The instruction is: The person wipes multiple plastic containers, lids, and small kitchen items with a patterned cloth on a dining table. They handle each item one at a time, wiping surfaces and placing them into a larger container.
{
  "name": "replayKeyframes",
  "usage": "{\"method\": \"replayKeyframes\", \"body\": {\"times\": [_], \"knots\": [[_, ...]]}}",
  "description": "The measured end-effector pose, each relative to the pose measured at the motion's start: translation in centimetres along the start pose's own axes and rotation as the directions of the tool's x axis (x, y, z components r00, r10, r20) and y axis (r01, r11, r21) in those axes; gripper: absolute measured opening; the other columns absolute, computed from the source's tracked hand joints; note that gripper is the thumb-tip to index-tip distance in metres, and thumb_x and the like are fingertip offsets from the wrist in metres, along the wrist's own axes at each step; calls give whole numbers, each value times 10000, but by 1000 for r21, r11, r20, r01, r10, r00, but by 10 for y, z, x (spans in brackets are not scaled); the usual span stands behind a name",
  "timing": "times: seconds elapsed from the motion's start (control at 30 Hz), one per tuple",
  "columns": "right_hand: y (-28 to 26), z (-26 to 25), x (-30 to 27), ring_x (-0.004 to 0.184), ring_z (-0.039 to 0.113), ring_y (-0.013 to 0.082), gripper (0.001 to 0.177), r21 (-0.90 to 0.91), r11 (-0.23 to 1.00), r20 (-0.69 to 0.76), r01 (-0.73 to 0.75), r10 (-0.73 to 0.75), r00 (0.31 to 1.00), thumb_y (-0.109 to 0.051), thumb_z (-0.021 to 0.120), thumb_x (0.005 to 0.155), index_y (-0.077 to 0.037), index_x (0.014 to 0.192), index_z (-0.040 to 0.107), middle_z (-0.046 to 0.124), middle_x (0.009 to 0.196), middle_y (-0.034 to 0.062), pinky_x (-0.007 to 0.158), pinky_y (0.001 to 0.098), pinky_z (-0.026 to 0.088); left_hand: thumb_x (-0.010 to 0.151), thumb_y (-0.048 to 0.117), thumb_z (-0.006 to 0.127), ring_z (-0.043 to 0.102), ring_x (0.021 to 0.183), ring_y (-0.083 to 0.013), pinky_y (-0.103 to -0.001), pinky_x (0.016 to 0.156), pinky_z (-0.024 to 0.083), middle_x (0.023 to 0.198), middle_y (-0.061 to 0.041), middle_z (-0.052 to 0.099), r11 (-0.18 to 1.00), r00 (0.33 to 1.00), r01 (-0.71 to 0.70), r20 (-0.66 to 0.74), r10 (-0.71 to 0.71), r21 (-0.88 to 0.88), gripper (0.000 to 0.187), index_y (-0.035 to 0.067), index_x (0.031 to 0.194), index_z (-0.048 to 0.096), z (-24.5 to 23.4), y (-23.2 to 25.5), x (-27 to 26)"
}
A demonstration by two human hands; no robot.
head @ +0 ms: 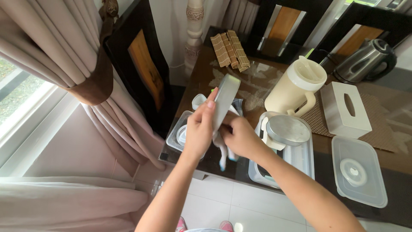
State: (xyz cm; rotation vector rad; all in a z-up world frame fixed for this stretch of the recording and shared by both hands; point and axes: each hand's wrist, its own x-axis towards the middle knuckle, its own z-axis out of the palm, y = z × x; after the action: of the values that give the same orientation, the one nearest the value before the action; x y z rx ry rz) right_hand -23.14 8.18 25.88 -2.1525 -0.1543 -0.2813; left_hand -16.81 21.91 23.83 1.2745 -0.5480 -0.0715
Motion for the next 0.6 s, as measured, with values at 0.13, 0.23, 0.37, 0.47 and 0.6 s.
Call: {"method": "replayKeyframes", "body": {"times": [0.13,0.23,0.37,0.47,0.6], "knots": [[0,-31,5,861,702,150,265,-5,961,345,-276,260,902,-53,635,932,-108,1169,740,782,982,67,800,297,568,1113,466,488,598,991,-303,-375,860,410,1123,-270,676,903,900,424,-78,-428,-67,644,-109,1306,706,-13,-6,15],[-8,-70,0,910,700,113,339,77,995,458,-66,24,888,8,579,891,-72,1165,761,740,1026,36,825,278,558,1044,544,491,612,1055,-278,-392,894,454,1145,-179,674,777,871,463,56,-488,-426,631,-13,1290,658,-23,-5,20],[-21,-83,-4,798,672,99,283,81,984,93,-161,153,984,-34,629,915,-60,1166,758,758,944,29,708,239,533,945,598,430,642,1182,-211,-398,1009,508,1264,-78,679,649,842,495,136,-522,-578,663,114,1378,564,-31,1,22],[-26,-72,-4,812,649,102,262,177,983,-241,-43,85,967,-38,679,944,-23,1197,741,739,973,55,685,224,505,960,609,415,611,1228,-217,-406,1054,468,1315,-88,659,649,855,494,189,-483,-578,661,122,1377,574,-27,1,20],[-28,-44,5,982,672,123,258,54,983,-377,173,-141,915,-70,687,995,-5,1242,719,726,1138,103,840,231,546,1002,610,436,587,1256,-230,-416,1099,444,1352,-101,625,620,875,479,280,-396,-622,665,92,1400,560,-16,-3,17]]}}
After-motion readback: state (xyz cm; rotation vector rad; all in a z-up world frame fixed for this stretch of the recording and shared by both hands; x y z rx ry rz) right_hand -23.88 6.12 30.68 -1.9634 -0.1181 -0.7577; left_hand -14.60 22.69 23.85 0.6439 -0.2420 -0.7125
